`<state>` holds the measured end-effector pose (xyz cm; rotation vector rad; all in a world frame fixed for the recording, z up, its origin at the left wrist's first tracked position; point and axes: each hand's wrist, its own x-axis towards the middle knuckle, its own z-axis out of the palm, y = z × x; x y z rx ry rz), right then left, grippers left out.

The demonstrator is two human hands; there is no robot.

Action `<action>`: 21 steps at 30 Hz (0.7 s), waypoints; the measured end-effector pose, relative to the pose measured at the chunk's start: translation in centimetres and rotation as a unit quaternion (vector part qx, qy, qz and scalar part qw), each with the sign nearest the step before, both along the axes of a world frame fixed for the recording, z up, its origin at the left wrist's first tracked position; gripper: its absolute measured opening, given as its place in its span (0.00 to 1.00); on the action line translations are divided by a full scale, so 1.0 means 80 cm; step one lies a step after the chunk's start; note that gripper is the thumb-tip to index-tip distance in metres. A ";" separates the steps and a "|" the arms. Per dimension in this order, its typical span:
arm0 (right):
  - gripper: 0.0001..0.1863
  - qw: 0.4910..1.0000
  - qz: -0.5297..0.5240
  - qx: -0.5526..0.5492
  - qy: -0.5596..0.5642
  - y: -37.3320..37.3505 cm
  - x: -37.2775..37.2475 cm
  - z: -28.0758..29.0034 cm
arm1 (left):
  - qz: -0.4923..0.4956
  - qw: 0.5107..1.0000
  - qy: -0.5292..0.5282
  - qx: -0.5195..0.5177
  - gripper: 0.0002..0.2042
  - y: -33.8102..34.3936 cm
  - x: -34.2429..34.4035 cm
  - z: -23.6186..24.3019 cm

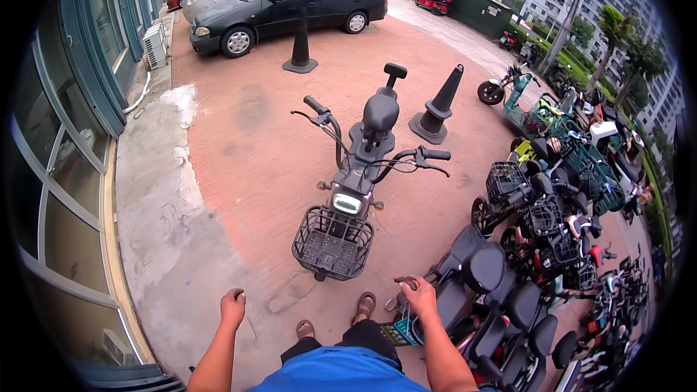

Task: The person unscrews and removes a plastic panel from the front of an electric scooter using a screwdriver, handles several electrical wires, and then reattaches the panel by driving screws back into place.

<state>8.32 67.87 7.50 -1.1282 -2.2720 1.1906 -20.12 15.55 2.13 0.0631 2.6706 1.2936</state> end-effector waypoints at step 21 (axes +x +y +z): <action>0.19 0.944 0.235 -0.204 -0.108 0.438 -0.164 0.184 | -0.039 0.995 -0.082 0.032 0.13 0.450 0.020 0.060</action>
